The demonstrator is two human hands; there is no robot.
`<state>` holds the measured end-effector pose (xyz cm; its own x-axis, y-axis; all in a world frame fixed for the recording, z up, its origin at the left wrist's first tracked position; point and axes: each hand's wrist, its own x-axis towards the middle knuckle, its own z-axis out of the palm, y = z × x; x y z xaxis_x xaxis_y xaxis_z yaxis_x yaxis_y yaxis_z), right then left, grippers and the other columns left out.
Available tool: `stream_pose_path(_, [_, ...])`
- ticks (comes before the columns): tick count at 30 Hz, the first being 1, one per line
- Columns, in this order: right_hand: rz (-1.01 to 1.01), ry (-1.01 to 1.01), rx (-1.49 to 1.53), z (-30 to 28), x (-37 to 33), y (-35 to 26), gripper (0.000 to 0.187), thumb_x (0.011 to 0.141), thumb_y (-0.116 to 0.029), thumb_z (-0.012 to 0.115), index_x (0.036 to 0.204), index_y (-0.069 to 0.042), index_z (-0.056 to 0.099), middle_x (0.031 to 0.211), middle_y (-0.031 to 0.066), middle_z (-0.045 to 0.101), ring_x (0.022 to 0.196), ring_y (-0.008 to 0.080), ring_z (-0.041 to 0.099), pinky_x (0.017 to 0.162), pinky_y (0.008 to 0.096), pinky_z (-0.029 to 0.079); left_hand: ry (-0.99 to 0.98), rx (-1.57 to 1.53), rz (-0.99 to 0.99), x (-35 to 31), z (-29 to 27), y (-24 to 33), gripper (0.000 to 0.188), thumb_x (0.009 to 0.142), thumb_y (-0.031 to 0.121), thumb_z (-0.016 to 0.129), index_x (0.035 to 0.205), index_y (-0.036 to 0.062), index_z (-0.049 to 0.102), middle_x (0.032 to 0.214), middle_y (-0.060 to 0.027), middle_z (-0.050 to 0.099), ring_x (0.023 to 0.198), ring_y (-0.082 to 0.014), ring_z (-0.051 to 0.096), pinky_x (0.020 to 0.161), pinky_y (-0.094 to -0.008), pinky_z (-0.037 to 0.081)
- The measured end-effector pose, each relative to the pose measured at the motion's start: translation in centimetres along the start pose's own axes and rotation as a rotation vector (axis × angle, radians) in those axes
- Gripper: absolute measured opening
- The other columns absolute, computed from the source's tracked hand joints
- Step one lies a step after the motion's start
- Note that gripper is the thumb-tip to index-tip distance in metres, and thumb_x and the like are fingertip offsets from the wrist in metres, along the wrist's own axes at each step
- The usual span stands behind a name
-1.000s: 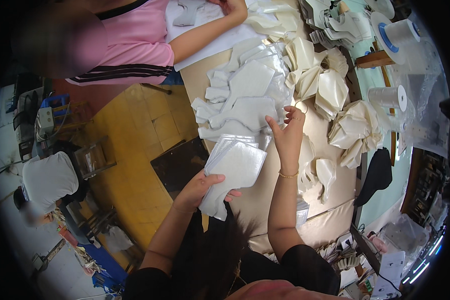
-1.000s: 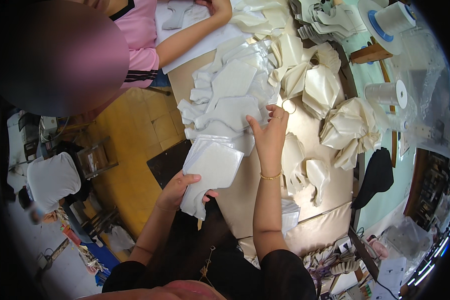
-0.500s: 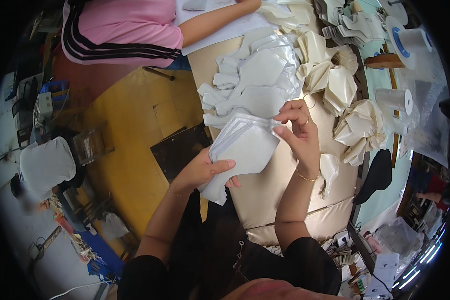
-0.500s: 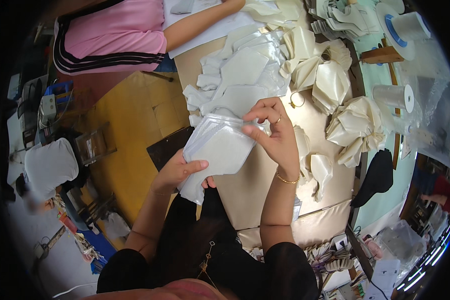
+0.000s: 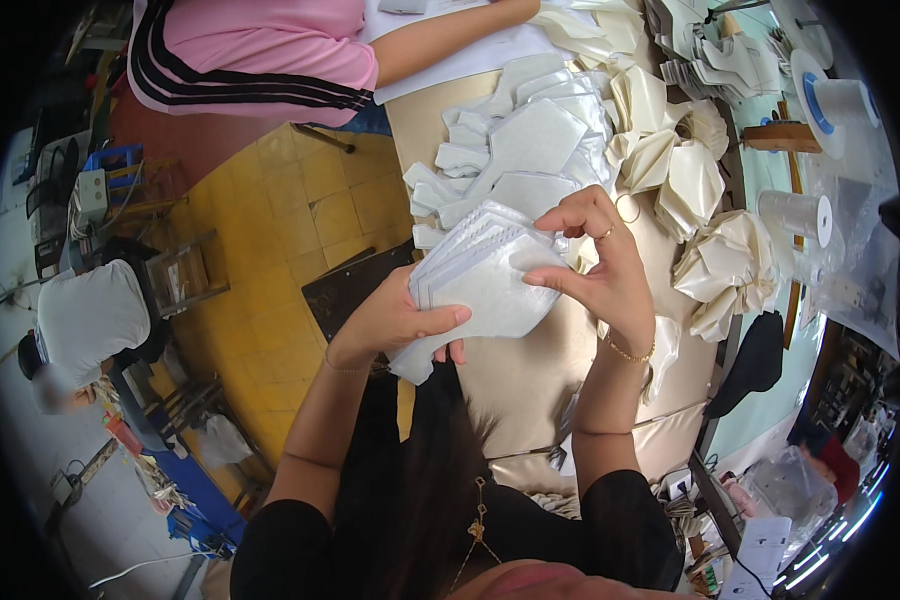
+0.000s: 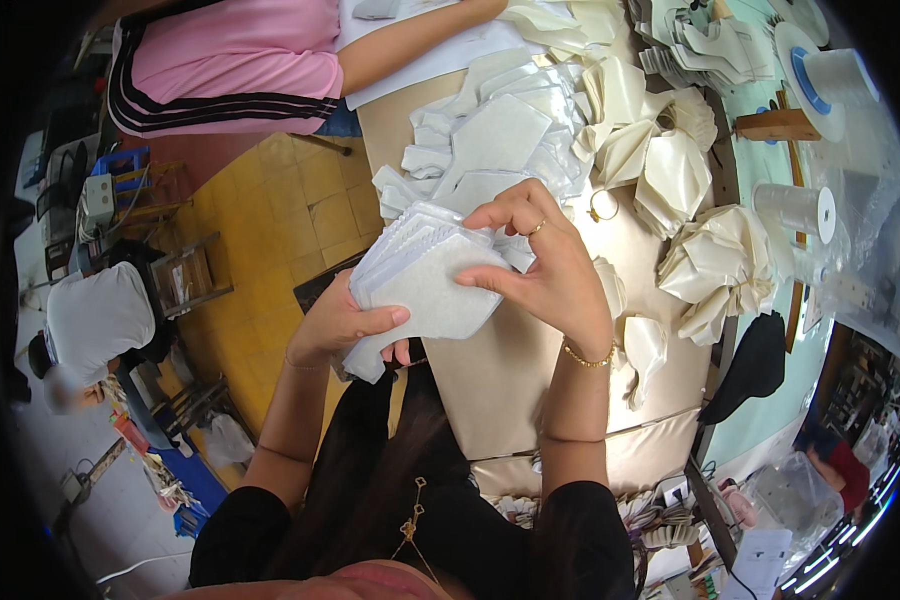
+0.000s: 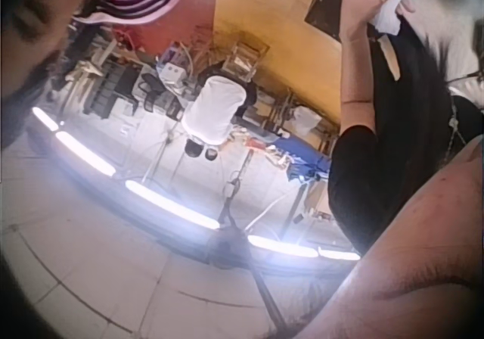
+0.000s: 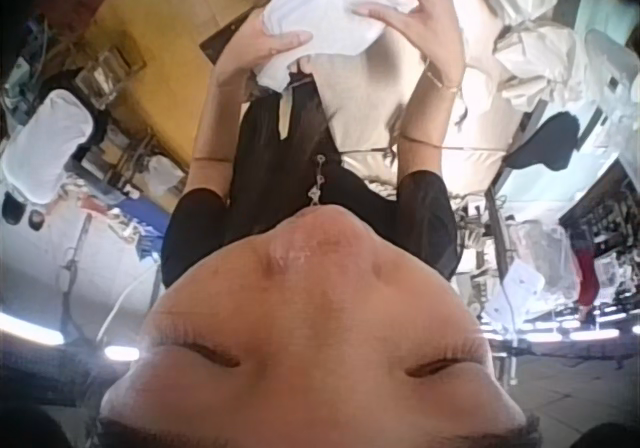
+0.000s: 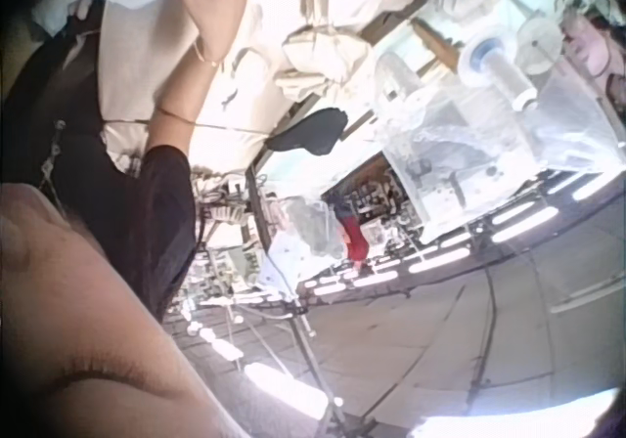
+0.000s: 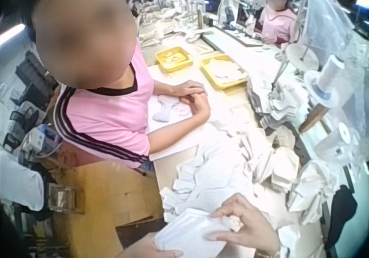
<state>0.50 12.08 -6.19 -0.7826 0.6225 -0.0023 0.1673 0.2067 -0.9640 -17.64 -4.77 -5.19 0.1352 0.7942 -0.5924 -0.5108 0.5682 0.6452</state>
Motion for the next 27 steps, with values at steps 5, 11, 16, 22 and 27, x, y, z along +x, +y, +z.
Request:
stream_pose_path(5, [-0.014,-0.015,-0.029,0.2,0.5,-0.4,0.045,0.059,-0.017,0.087,0.099,-0.006,0.069,0.092,0.0031,0.056,0.085,0.0161,0.051,0.077,0.0279,0.041,0.002,-0.007,0.021,0.1,0.0,0.1,0.038,0.088,0.015,0.066,0.117,-0.0052,0.051,0.087,-0.0106,0.064,0.061,-0.0149,0.066,0.049,-0.0249,0.051])
stream_pose_path(11, [-0.047,0.042,-0.070,0.7,0.2,-0.6,0.039,0.062,-0.013,0.086,0.096,-0.005,0.069,0.090,0.0033,0.057,0.079,0.0153,0.052,0.075,0.0266,0.043,0.047,-0.012,0.027,0.3,0.2,0.0,0.049,0.084,0.013,0.068,0.123,-0.0063,0.045,0.087,-0.0137,0.064,0.058,-0.0178,0.067,0.047,-0.0244,0.053])
stream_pose_path(16, [0.033,0.002,0.015,0.4,0.1,-0.6,0.030,0.068,-0.007,0.083,0.094,-0.003,0.067,0.085,0.0006,0.058,0.078,0.0113,0.051,0.074,0.0251,0.042,0.088,0.020,0.036,0.5,0.3,-0.2,0.037,0.088,0.012,0.066,0.116,-0.0059,0.051,0.082,-0.0111,0.064,0.058,-0.0155,0.066,0.046,-0.0249,0.051])
stream_pose_path(22, [0.208,-0.353,0.320,-1.5,1.8,-0.4,0.034,0.072,-0.006,0.081,0.102,-0.002,0.067,0.084,-0.0037,0.056,0.079,0.0073,0.049,0.076,0.0230,0.039,0.066,-0.029,-0.018,0.6,0.0,0.1,0.050,0.085,0.011,0.067,0.125,-0.0069,0.043,0.087,-0.0140,0.064,0.055,-0.0165,0.066,0.043,-0.0238,0.053])
stream_pose_path(27, [0.115,-0.501,0.283,-2.3,3.1,0.2,0.036,0.074,-0.011,0.081,0.107,-0.004,0.068,0.077,-0.0066,0.053,0.073,0.0064,0.046,0.071,0.0217,0.040,0.022,-0.068,-0.030,0.5,0.2,0.5,0.052,0.084,0.010,0.068,0.126,-0.0078,0.043,0.085,-0.0145,0.064,0.053,-0.0171,0.065,0.042,-0.0243,0.053])
